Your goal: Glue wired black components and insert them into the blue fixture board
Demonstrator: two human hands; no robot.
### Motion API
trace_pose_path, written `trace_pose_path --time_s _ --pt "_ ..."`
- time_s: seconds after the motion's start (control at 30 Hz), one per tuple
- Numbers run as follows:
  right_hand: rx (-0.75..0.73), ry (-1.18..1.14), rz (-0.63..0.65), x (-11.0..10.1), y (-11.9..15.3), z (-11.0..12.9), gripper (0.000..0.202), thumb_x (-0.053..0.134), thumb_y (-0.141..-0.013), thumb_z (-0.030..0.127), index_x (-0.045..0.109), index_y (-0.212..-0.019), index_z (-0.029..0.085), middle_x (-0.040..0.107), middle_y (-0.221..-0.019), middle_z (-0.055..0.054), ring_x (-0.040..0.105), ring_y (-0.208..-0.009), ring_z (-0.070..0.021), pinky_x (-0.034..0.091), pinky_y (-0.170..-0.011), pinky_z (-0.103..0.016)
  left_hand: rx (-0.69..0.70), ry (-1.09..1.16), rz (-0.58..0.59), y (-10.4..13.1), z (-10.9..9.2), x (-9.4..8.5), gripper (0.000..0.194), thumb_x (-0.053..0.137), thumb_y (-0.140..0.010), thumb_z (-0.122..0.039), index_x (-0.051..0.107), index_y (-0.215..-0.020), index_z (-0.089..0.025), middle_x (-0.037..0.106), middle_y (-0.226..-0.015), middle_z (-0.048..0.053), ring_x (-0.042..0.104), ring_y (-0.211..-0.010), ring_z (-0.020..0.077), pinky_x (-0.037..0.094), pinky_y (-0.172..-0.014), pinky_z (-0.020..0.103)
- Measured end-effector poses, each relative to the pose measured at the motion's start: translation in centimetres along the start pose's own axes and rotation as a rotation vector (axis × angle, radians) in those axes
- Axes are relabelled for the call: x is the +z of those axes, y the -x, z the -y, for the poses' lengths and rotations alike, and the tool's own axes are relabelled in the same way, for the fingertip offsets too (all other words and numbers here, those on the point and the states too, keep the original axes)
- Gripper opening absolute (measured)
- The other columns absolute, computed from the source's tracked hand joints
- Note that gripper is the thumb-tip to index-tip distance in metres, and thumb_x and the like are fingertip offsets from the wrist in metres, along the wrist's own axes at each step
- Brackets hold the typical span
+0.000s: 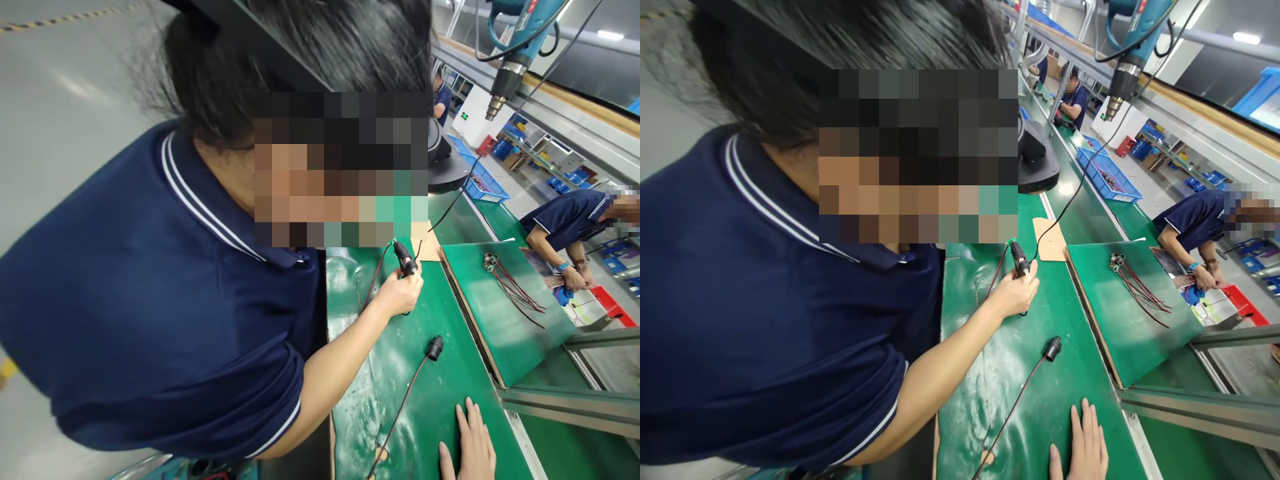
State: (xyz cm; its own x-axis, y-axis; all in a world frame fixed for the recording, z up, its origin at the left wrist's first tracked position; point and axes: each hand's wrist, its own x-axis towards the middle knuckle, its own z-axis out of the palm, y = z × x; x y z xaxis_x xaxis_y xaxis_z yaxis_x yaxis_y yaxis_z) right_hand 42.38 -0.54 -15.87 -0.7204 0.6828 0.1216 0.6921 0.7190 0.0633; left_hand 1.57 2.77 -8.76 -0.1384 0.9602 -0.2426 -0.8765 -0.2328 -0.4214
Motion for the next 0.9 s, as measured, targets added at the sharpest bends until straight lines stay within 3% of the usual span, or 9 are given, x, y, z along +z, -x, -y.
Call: trace_pose_path --time_s 0.17,0.5,0.9 --pt "-0.018 -0.013 0.010 -0.2 0.0 -0.2 0.068 0.038 -0.099 0.047 0.028 -0.158 0.016 0.037 -0.160 -0.019 0.034 -0.148 -0.0407 0.034 -0.113 -0.063 -0.026 0.041 -0.021 0.2 -0.3 -0.6 0.023 0.062 -0.099 -0.031 0.064 -0.116 -0.016 0.069 -0.102 0.005 0.069 -0.080 0.0159 0.060 -0.066 0.029" --pt "-0.023 -0.016 0.007 -0.8 0.0 0.0 0.062 0.035 -0.100 0.050 0.038 -0.151 0.015 0.036 -0.160 -0.018 0.033 -0.148 -0.0401 0.036 -0.110 -0.062 -0.041 -0.036 -0.036 0.6 -0.4 -0.7 0.021 0.063 -0.099 -0.028 0.064 -0.116 -0.016 0.069 -0.101 0.004 0.067 -0.076 0.0141 0.059 -0.062 0.027" --pt "-0.007 -0.017 0.021 -1.0 0.0 0.1 0.066 0.036 -0.099 0.049 0.029 -0.157 0.018 0.035 -0.161 -0.017 0.034 -0.148 -0.0405 0.036 -0.111 -0.061 0.065 -0.383 -0.007 0.3 -0.7 -1.3 0.021 0.063 -0.098 -0.029 0.064 -0.114 -0.015 0.069 -0.102 0.004 0.067 -0.076 0.0143 0.059 -0.064 0.028"
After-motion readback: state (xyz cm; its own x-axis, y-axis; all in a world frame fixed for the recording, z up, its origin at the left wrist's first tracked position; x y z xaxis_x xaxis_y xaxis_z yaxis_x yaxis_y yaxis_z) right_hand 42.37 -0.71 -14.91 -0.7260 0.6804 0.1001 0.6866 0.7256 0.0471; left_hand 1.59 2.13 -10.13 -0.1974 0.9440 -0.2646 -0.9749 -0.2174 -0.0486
